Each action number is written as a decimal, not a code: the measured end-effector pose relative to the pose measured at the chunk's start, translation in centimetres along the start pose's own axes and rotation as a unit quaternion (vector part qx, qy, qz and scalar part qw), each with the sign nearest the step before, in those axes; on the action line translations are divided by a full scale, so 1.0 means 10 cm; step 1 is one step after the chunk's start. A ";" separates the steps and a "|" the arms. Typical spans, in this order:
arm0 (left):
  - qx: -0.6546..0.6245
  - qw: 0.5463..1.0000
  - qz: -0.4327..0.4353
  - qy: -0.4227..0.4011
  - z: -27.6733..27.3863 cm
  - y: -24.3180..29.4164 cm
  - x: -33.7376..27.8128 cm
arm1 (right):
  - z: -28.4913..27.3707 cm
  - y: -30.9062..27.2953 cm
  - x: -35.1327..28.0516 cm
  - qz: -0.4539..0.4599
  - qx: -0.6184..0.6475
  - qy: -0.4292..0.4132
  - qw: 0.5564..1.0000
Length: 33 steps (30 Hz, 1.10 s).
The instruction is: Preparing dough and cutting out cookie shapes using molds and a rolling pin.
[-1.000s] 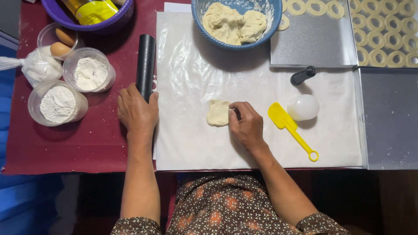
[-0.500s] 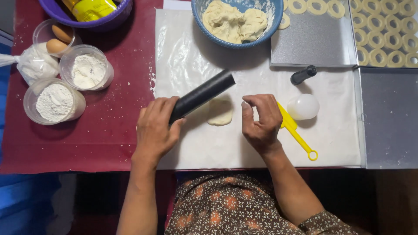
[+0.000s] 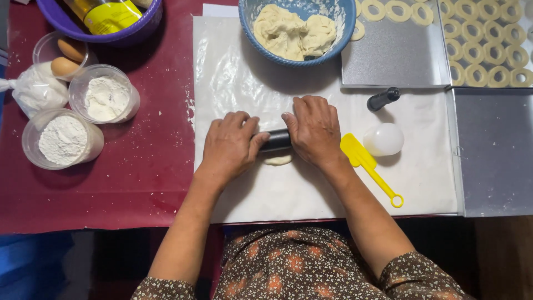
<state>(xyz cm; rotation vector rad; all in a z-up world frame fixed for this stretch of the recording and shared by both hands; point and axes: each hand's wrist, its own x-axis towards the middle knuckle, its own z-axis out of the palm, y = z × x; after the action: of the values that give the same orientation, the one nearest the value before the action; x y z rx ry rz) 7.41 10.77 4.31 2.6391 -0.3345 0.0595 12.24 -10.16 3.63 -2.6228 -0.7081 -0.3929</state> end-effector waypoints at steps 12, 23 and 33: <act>0.143 0.980 -0.091 0.101 0.36 0.07 -0.29 | 0.01 -0.06 -0.43 0.035 -0.059 -0.038 0.997; 0.148 0.980 -0.077 0.110 0.57 0.17 -0.71 | -0.06 -0.18 -0.91 0.062 -0.043 -0.081 0.994; 0.113 0.989 -0.051 0.079 0.60 0.29 -1.07 | -0.25 -0.36 -1.35 0.045 -0.040 -0.094 0.994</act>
<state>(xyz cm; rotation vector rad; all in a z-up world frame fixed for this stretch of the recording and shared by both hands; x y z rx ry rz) -3.78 7.86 -0.76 2.8480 -0.1447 0.2881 -1.31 -14.08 2.03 -2.7811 -0.6422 -0.1527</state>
